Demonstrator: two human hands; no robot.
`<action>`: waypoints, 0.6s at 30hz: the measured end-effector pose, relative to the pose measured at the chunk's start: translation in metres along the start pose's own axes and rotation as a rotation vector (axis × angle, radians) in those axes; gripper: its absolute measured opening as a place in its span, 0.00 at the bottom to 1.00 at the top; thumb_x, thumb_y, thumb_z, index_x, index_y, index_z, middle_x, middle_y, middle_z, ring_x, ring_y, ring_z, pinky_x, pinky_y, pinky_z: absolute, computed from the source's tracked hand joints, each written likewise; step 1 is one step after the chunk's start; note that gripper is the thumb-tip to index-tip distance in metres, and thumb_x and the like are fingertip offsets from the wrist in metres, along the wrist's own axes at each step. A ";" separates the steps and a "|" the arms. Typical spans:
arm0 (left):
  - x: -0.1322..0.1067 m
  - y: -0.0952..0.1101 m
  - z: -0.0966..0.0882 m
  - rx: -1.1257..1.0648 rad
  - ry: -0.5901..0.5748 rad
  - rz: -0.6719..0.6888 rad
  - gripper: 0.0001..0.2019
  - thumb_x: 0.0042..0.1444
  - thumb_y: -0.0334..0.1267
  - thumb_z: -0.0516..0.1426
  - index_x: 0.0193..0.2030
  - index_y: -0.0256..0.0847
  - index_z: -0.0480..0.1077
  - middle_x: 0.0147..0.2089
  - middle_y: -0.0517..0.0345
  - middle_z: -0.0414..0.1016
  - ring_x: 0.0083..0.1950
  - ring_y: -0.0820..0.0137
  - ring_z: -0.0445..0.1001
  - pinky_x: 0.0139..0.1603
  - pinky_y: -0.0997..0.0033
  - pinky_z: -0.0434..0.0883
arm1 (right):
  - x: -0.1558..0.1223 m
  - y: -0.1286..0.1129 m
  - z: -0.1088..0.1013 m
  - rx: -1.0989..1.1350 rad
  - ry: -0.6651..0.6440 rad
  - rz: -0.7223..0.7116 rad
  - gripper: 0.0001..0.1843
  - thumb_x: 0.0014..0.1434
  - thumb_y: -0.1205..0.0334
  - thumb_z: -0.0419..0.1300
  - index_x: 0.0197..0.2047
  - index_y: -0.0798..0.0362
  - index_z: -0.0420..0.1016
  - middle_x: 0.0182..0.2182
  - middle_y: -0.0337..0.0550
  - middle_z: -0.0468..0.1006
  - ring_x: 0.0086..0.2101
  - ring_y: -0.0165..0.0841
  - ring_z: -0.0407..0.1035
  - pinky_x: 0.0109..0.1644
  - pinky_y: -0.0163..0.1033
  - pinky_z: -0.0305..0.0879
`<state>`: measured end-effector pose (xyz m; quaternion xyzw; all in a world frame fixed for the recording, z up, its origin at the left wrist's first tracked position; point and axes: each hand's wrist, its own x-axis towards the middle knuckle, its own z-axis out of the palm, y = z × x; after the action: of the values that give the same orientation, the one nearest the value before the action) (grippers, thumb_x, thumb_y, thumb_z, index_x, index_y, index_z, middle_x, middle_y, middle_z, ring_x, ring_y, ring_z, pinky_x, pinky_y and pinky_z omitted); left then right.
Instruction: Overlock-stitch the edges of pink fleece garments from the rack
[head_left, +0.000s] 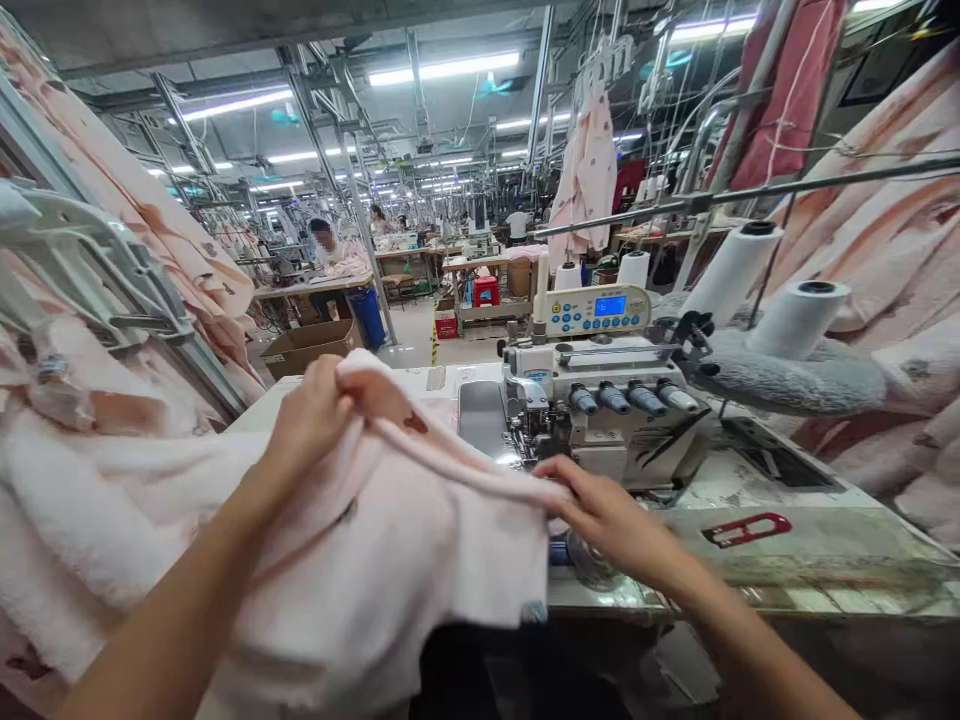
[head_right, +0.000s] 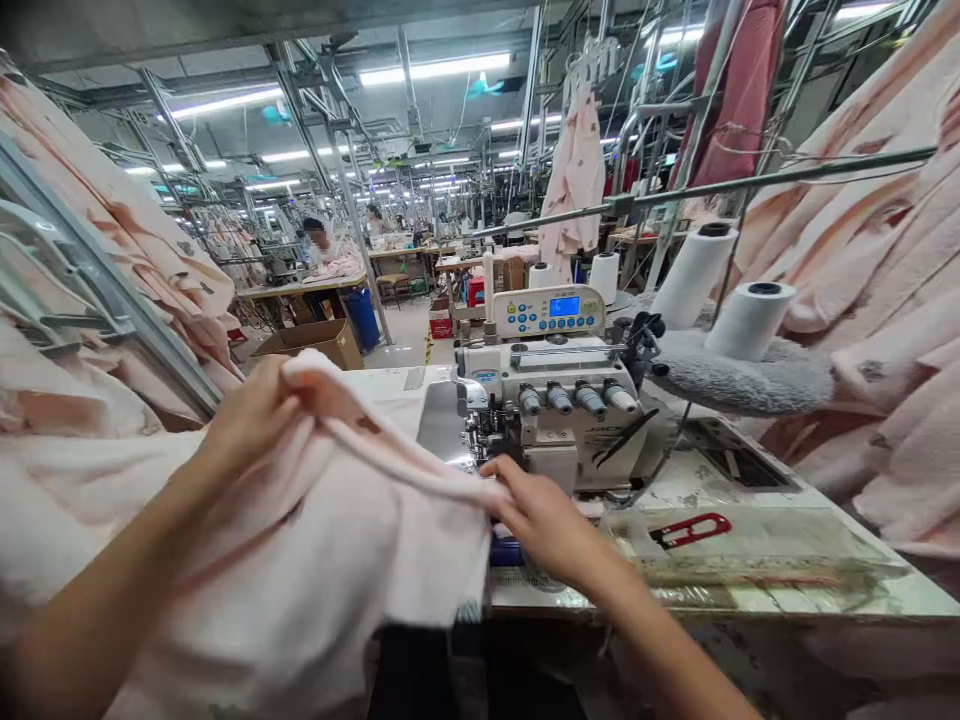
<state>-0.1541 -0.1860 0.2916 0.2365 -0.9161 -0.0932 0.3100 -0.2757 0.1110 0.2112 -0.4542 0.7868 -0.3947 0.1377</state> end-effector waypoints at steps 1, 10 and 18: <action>-0.003 0.015 0.011 0.037 0.063 0.017 0.16 0.53 0.36 0.53 0.49 0.36 0.67 0.47 0.48 0.72 0.49 0.58 0.70 0.54 0.58 0.63 | 0.008 0.003 0.005 -0.080 0.112 0.038 0.11 0.60 0.56 0.52 0.41 0.51 0.71 0.32 0.40 0.76 0.31 0.34 0.68 0.34 0.35 0.58; -0.069 0.106 0.092 -0.095 -0.384 0.440 0.09 0.62 0.40 0.49 0.42 0.41 0.67 0.43 0.54 0.71 0.45 0.61 0.67 0.46 0.59 0.63 | 0.020 0.028 0.008 0.125 0.139 0.003 0.13 0.60 0.51 0.52 0.40 0.51 0.69 0.30 0.37 0.73 0.31 0.32 0.65 0.33 0.34 0.57; -0.052 0.100 0.099 -0.158 -0.455 0.359 0.05 0.59 0.34 0.50 0.38 0.39 0.66 0.40 0.55 0.71 0.43 0.64 0.67 0.44 0.63 0.61 | 0.030 0.022 0.004 0.015 0.300 0.137 0.12 0.56 0.54 0.55 0.29 0.53 0.71 0.24 0.38 0.74 0.28 0.33 0.66 0.31 0.35 0.56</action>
<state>-0.2157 -0.0710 0.2178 0.0192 -0.9791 -0.1586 0.1256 -0.3028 0.0903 0.1963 -0.3343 0.8246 -0.4537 0.0486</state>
